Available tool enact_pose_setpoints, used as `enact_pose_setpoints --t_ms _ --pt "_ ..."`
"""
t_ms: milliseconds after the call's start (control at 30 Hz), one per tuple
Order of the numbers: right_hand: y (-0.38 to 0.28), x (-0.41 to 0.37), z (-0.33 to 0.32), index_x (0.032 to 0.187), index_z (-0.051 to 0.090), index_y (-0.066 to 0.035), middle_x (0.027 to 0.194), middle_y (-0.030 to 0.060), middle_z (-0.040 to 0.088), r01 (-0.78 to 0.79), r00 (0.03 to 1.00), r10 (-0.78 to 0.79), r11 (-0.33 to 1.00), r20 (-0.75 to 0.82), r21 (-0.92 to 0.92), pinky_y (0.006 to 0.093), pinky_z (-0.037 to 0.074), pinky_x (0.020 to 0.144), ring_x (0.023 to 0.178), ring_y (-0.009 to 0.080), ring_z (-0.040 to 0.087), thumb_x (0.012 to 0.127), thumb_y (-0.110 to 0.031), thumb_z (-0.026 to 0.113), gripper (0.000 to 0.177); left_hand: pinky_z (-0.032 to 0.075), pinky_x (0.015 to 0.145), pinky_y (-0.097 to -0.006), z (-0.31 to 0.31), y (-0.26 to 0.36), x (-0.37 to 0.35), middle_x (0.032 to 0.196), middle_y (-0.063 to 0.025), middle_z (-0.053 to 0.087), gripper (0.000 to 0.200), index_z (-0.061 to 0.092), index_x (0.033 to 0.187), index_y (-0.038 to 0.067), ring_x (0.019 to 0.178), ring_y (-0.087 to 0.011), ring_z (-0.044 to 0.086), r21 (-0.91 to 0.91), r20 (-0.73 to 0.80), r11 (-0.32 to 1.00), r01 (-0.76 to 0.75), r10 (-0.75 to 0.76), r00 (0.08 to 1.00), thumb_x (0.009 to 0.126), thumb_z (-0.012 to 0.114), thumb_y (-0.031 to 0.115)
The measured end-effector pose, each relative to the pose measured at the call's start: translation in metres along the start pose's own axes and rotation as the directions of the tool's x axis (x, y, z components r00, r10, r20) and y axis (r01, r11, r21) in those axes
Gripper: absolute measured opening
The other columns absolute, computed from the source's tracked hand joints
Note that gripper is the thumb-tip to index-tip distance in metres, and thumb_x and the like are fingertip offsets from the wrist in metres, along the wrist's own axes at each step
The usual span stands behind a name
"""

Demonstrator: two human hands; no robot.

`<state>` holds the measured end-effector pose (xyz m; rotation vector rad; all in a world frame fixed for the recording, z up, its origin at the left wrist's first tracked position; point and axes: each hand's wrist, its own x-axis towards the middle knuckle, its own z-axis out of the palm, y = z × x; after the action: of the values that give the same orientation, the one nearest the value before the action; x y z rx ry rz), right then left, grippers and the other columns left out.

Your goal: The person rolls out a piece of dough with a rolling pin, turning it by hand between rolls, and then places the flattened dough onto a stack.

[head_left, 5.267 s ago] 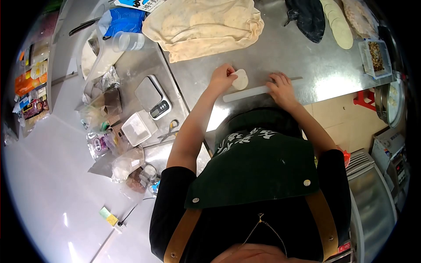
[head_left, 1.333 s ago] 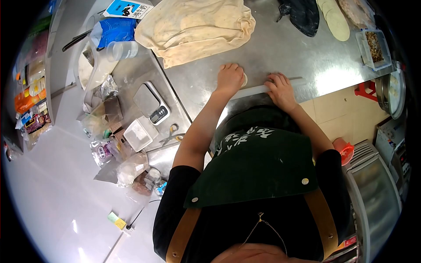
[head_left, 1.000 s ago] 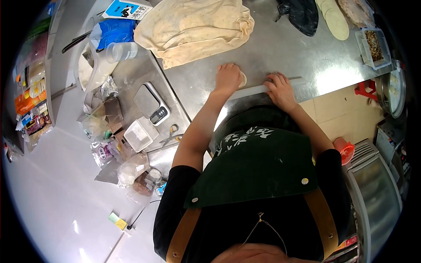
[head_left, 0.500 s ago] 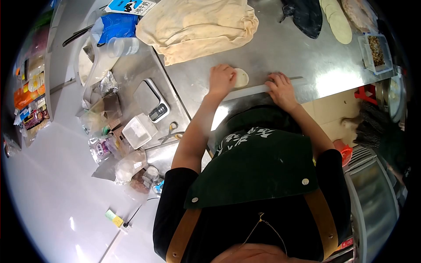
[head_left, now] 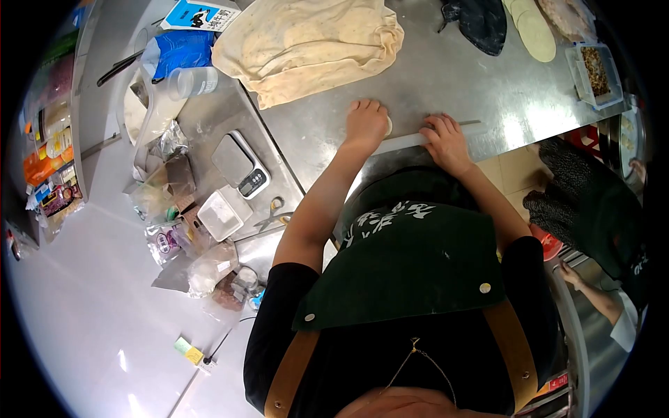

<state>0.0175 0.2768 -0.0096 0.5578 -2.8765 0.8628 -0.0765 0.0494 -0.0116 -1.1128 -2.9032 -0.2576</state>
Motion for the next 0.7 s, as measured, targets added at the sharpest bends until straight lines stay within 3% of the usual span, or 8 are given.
enact_pose_setpoints --t_ms 200,300,400,500,700 --pt "0.001 -0.001 0.000 0.106 0.059 -0.011 0.121 0.0101 0.056 -0.020 1.000 0.020 1.000 0.022 -0.013 0.0482 0.038 0.107 0.119 0.0320 0.052 0.070 -0.014 0.076 0.040 0.040 0.085 -0.0391 0.006 -0.001 -0.003 0.085 -0.0064 0.064 0.008 0.066 0.078 0.010 0.093 -0.0250 0.059 0.034 0.021 0.999 0.032 -0.033 0.999 0.077 0.059 0.013" --pt "0.002 -0.002 0.002 0.106 0.060 -0.011 0.121 0.0099 0.056 -0.026 0.999 0.026 1.000 0.020 -0.010 0.0481 0.038 0.108 0.118 0.0314 0.052 0.069 -0.014 0.076 0.040 0.040 0.080 -0.0410 0.004 -0.016 -0.008 0.080 -0.0064 0.061 0.003 0.061 0.075 0.010 0.084 -0.0270 0.059 -0.196 -0.048 0.973 0.118 -0.130 0.990 0.074 0.063 0.012" --pt "0.002 -0.002 0.002 0.105 0.060 -0.011 0.121 0.0097 0.056 -0.023 1.000 0.023 1.000 0.020 -0.015 0.0479 0.038 0.108 0.118 0.0310 0.052 0.069 -0.014 0.077 0.040 0.040 0.081 -0.0411 -0.001 -0.023 -0.012 0.081 -0.0070 0.061 0.004 0.060 0.078 0.010 0.085 -0.0275 0.059 -0.221 -0.063 0.959 0.178 -0.196 0.979 0.075 0.064 0.011" --pt "0.002 0.000 0.003 0.104 0.061 -0.011 0.121 0.0096 0.056 -0.022 1.000 0.022 1.000 0.020 -0.011 0.0479 0.038 0.108 0.118 0.0312 0.052 0.069 -0.014 0.077 0.039 0.040 0.081 -0.0406 -0.002 -0.019 -0.012 0.081 -0.0063 0.062 0.005 0.061 0.077 0.011 0.086 -0.0262 0.059 -0.248 -0.075 0.966 0.071 -0.092 0.993 0.075 0.066 0.011" --pt "0.001 0.000 0.000 0.102 0.062 -0.010 0.120 0.0097 0.057 -0.027 0.999 0.027 1.000 0.029 -0.005 0.0480 0.038 0.108 0.118 0.0320 0.053 0.069 -0.014 0.077 0.037 0.041 0.082 -0.0388 0.001 -0.006 -0.004 0.082 -0.0050 0.062 0.002 0.064 0.077 0.011 0.086 -0.0242 0.059 -0.145 -0.039 0.989 0.010 -0.015 0.999 0.076 0.065 0.013"
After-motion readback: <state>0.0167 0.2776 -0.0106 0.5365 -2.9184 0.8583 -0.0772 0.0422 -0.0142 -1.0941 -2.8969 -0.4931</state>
